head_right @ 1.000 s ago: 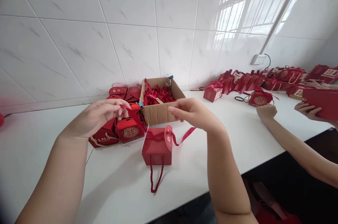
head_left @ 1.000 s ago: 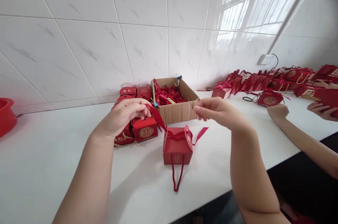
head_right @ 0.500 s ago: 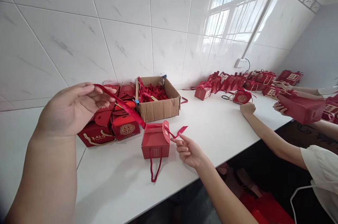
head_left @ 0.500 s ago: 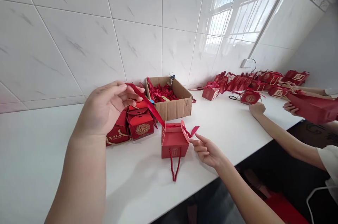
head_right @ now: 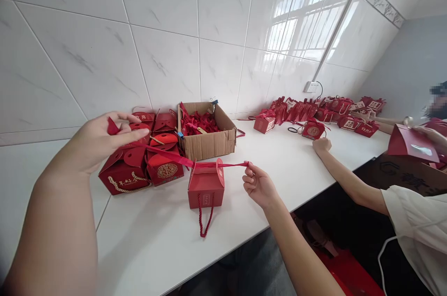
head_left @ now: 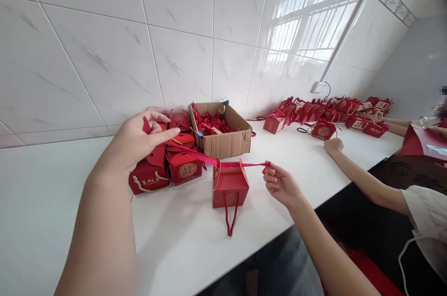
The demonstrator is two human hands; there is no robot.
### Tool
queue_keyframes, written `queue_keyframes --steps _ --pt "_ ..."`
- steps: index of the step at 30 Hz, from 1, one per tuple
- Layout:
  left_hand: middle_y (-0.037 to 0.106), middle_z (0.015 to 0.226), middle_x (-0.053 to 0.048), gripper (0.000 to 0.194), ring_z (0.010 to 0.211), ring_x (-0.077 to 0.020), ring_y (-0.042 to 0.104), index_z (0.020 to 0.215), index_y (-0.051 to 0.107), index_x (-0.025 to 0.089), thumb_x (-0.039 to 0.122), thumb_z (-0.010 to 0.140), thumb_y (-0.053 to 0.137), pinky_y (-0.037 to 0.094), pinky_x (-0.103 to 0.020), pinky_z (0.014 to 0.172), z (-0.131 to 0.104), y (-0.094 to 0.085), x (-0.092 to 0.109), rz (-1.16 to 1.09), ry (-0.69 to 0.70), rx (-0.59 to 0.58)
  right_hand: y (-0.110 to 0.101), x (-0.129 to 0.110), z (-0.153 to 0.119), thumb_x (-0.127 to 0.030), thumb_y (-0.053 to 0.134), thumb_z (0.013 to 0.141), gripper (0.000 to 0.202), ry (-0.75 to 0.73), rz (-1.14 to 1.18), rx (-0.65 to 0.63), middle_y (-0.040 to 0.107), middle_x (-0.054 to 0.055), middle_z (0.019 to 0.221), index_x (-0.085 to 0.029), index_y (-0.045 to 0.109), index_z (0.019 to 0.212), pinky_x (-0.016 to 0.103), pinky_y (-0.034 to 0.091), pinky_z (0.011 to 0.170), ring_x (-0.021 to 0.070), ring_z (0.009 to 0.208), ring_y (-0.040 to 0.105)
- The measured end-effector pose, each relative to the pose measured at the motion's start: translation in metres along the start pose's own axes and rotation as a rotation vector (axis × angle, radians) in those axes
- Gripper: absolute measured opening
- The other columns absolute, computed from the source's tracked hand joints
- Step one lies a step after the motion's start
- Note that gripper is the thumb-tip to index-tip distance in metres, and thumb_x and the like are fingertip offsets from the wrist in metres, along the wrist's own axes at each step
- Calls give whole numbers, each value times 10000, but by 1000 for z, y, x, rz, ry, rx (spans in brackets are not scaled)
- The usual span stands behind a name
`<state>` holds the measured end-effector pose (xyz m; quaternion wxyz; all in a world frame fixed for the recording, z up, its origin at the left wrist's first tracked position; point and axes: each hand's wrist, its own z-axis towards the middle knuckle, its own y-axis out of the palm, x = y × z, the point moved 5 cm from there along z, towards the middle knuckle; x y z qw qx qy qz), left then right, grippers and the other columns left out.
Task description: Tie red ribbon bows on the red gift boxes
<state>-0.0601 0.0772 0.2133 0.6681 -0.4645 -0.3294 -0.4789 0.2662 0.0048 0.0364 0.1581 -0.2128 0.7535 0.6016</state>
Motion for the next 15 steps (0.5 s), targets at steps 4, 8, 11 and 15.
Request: queue_keyframes --steps 4,8,11,15 --pt "398 566 77 397 506 -105 418 867 650 193 309 532 830 324 -210 503 9 -3 -22 258 -49 -74 3 -5 0 -80 572 742 106 -43 3 -7 443 -58 559 -169 518 757 132 307 328 44 431 364" --pt "420 557 77 351 478 -112 436 834 644 185 195 522 805 333 -209 469 15 -7 -30 290 -45 -79 4 -13 -1 -88 536 692 99 -122 44 21 490 -26 608 -178 504 720 158 321 346 66 468 383" --pt "445 568 67 354 481 -124 449 846 637 183 195 527 789 329 -214 452 15 -8 -30 305 -25 -78 4 -20 -3 -83 526 653 119 -185 56 46 570 19 735 -179 508 721 168 341 367 79 522 426" --pt "464 660 55 402 575 -138 482 943 595 223 302 586 762 357 -217 503 10 -10 -29 392 -82 -108 5 -29 -4 -46 507 627 159 -260 100 67 604 31 821 -176 490 718 169 335 365 69 514 415"
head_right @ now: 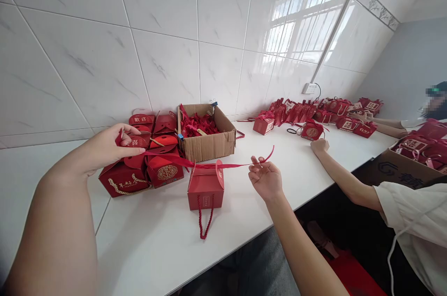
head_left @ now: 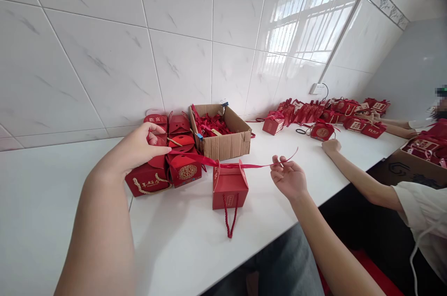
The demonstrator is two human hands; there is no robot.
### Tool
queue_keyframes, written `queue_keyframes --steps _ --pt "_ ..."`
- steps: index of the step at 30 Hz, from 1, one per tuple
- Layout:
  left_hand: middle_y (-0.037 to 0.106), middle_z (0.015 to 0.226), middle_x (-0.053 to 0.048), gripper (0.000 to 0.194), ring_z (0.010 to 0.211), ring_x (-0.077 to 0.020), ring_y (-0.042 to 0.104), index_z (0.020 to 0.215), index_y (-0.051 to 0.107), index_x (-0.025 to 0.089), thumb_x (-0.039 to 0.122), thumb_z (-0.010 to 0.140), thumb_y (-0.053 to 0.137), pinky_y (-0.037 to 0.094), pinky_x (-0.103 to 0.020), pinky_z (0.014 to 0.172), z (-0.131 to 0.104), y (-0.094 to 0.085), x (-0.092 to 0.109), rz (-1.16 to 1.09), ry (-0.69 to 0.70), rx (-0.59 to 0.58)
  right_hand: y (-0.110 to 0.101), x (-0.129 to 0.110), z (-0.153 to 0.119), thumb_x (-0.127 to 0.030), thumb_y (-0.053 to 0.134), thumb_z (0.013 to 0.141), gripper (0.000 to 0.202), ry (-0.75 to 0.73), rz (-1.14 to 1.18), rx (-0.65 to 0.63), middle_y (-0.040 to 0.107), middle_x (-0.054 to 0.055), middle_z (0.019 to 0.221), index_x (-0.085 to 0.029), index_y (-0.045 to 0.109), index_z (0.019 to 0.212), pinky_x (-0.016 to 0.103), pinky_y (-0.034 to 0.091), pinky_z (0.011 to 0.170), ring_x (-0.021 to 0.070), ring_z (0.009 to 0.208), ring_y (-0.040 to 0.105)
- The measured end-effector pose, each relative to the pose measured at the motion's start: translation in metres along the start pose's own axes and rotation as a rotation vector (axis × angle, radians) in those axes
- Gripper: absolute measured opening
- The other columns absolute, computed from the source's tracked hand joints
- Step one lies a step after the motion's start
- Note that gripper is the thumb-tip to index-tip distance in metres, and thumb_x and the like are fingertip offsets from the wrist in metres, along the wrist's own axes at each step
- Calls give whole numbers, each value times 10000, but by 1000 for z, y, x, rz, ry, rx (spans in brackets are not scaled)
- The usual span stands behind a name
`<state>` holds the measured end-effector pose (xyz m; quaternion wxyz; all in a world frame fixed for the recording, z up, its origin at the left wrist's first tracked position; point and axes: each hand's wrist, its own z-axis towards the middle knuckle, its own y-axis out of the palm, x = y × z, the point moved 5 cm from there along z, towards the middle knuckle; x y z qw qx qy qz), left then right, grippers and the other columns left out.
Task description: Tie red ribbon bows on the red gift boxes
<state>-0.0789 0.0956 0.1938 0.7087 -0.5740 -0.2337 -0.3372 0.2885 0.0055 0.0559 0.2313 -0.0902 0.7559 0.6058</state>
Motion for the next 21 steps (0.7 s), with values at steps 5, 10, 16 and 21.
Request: queue_keyframes --steps 5,10,16,21 --pt "520 758 37 485 657 -156 528 1053 516 235 403 642 714 406 -242 556 -8 -5 6 -24 -62 2 6 -8 2 -19 439 653 180 -49 65 -46 508 -10 653 -166 487 745 155 375 398 61 483 402" --pt "618 903 -1 439 794 -171 613 1076 518 238 174 656 625 476 -259 637 -11 -6 11 -288 -172 0 11 -12 5 -18 414 675 186 -99 39 -88 479 -25 619 -158 500 761 164 413 439 57 476 419" --pt "639 760 -2 194 670 -111 620 855 611 173 110 671 596 507 -211 611 -9 -12 17 -567 -51 118 29 -24 7 -86 486 665 120 -175 -79 -153 510 -36 620 -167 530 743 173 406 443 53 474 432" --pt "655 693 9 125 593 -100 612 766 662 162 143 648 699 546 -232 586 -17 -17 34 -658 140 334 65 -48 3 -248 697 680 153 -437 -384 -143 599 -25 701 -180 564 711 187 374 430 58 506 485"
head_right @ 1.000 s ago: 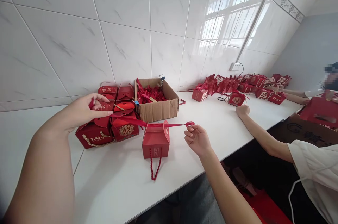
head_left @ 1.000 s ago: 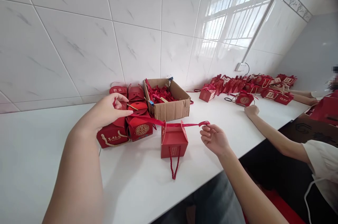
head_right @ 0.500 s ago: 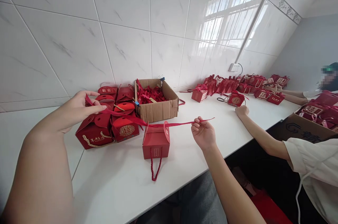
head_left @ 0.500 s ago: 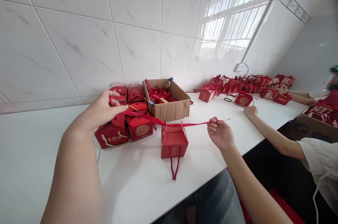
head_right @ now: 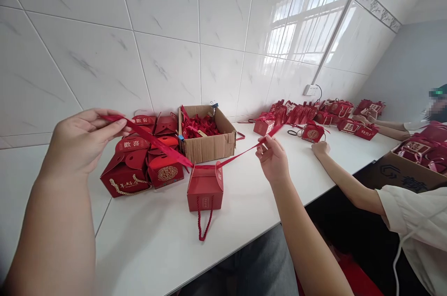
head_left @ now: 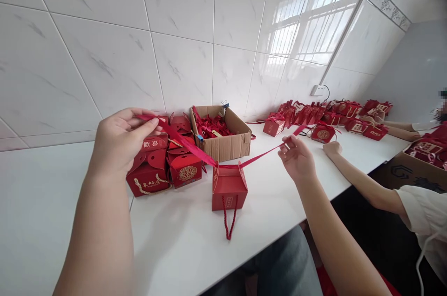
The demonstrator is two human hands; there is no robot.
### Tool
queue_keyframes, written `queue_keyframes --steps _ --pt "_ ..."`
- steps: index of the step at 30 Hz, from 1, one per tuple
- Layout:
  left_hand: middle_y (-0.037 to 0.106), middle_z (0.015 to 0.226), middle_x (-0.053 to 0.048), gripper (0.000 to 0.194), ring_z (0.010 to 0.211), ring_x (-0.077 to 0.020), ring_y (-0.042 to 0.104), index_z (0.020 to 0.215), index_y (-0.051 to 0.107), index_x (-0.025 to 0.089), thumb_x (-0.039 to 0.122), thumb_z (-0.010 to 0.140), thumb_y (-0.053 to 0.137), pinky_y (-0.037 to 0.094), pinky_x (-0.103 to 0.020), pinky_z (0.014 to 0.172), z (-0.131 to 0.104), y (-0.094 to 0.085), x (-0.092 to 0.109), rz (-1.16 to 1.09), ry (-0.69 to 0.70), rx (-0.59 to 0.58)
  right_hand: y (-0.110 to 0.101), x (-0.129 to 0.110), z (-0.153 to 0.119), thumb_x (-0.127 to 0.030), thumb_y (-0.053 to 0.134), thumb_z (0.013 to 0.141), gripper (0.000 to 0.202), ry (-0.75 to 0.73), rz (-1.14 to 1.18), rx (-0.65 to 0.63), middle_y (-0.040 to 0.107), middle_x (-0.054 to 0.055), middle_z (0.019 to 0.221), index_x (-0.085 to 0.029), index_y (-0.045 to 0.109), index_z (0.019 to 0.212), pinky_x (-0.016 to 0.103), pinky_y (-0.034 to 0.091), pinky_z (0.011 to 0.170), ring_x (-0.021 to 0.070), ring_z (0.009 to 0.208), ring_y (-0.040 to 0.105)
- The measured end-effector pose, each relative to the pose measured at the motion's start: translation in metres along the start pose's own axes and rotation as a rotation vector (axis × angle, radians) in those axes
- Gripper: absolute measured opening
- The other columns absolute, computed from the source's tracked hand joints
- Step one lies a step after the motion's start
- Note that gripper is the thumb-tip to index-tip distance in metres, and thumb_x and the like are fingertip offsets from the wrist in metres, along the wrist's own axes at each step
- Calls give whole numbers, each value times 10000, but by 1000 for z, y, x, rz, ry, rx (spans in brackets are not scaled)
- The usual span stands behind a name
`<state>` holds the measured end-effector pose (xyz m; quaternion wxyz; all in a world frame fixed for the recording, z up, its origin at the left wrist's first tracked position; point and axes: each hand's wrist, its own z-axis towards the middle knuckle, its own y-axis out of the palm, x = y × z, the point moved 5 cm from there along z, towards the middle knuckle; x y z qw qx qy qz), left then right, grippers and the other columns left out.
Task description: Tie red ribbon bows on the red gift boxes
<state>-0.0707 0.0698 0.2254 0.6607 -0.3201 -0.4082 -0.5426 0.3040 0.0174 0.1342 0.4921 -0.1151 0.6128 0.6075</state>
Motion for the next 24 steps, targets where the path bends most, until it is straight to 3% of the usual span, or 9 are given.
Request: queue_keyframes --steps 4,8,14,19,24 --pt "684 675 -14 139 573 -121 601 773 715 157 206 649 754 540 -256 526 -3 9 10 -101 129 83 38 -35 5 -279 744 691 246 -296 -424 -53 488 -52 508 -176 538 604 202 339 438 62 469 445" --pt "668 660 -8 147 614 -140 608 790 731 180 280 684 749 531 -269 561 -5 17 22 16 259 182 80 -51 0 -271 728 702 196 -442 -632 -117 521 -38 528 -175 576 625 228 367 451 75 470 452" --pt "651 686 4 160 597 -114 576 885 692 226 317 753 689 468 -238 540 -16 38 36 117 373 206 114 -38 -5 -302 713 732 119 -413 -641 -262 586 -18 587 -186 689 742 220 371 439 83 503 490" --pt "610 607 48 211 480 -80 497 928 613 230 256 740 705 385 -228 440 -20 47 37 -25 367 218 118 -21 8 -347 653 807 150 -267 -385 -487 665 12 756 -211 710 780 252 478 624 106 678 582" --pt "601 562 60 184 460 -93 481 792 616 257 282 685 762 341 -269 418 -17 50 37 -161 294 158 116 -18 17 -363 665 794 137 -196 -278 -538 623 -7 715 -230 694 774 269 489 658 109 678 574"
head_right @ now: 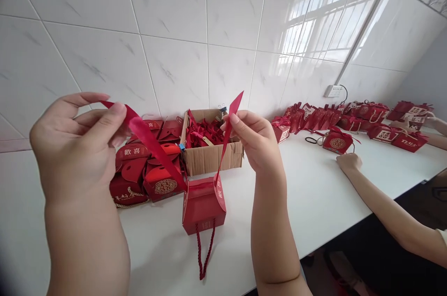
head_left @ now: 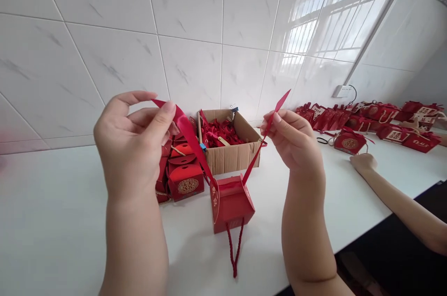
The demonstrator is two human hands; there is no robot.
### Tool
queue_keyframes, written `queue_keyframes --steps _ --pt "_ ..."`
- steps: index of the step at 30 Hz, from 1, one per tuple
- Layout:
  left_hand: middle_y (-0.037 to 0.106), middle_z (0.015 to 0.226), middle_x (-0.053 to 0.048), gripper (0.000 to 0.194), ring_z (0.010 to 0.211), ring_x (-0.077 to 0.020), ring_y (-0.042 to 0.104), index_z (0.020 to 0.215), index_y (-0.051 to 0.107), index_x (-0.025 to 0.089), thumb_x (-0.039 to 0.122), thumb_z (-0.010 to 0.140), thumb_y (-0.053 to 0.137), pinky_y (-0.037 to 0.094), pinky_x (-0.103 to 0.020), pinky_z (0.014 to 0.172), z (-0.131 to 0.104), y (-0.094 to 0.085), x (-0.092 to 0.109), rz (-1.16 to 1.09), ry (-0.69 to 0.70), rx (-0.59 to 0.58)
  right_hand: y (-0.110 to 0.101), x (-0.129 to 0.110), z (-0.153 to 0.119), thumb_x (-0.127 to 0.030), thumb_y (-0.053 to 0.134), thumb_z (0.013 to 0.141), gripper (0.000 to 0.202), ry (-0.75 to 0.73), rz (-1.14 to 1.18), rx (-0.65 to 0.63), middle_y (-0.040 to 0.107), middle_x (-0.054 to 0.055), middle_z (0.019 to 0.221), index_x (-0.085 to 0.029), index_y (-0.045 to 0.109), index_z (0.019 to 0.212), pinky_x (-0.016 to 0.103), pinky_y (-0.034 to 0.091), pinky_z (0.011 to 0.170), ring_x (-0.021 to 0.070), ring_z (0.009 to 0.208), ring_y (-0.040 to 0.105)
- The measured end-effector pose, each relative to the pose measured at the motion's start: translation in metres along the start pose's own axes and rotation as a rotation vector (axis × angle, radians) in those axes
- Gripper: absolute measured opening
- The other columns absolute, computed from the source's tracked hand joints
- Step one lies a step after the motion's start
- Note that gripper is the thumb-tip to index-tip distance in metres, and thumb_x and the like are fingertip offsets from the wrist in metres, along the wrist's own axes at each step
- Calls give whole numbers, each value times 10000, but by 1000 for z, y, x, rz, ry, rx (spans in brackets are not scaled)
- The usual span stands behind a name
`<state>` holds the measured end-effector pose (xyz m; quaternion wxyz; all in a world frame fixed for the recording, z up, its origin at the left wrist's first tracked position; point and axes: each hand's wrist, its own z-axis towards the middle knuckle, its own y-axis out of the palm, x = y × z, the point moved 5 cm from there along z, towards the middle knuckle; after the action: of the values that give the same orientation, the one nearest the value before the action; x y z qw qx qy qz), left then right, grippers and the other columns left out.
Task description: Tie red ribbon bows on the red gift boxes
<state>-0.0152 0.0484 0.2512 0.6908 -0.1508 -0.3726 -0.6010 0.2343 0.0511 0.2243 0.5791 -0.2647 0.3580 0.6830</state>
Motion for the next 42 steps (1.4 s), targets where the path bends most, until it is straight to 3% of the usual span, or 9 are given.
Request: queue_keyframes --steps 6,12,18,24,31,37,42 --pt "591 600 56 179 481 -79 473 681 611 248 314 667 777 342 -273 435 3 7 -17 -119 -153 -18 3 3 2 -348 669 773 108 27 117 -18 570 -20 688 -240 662 772 265 477 621 103 623 533" --pt "495 573 42 188 542 -100 507 652 545 218 252 725 715 335 -247 423 -3 16 -9 -166 -29 6 5 6 4 -339 640 781 135 50 177 -24 551 -17 679 -222 608 722 263 474 618 106 624 535" --pt "639 741 -5 166 672 -128 592 676 568 217 294 732 704 432 -246 494 -2 34 -1 -101 -13 -75 7 5 4 -303 630 800 116 16 248 20 582 -21 702 -211 624 729 243 479 642 92 647 562" --pt "591 646 17 172 594 -102 545 678 605 213 320 713 736 437 -241 522 8 51 7 14 44 -195 9 0 0 -322 671 775 96 -10 185 111 610 -24 702 -226 666 773 257 496 650 96 649 578" --pt "617 653 13 196 577 -105 550 679 576 205 325 738 719 439 -252 521 1 53 10 4 55 -225 7 -7 -4 -305 690 768 78 -23 141 171 644 -16 717 -230 682 783 275 519 672 108 674 606" --pt "664 742 -13 189 780 -171 665 698 539 210 316 769 680 500 -274 617 -1 61 12 -98 14 -314 8 -7 -4 -284 683 776 58 -27 166 179 651 -21 728 -227 682 767 259 516 680 99 684 609" --pt "665 693 -10 183 727 -160 657 671 539 214 297 779 662 490 -275 596 -2 62 12 -83 10 -331 8 -5 -3 -288 669 791 53 -21 162 153 651 -27 723 -239 677 776 256 511 670 98 680 606"
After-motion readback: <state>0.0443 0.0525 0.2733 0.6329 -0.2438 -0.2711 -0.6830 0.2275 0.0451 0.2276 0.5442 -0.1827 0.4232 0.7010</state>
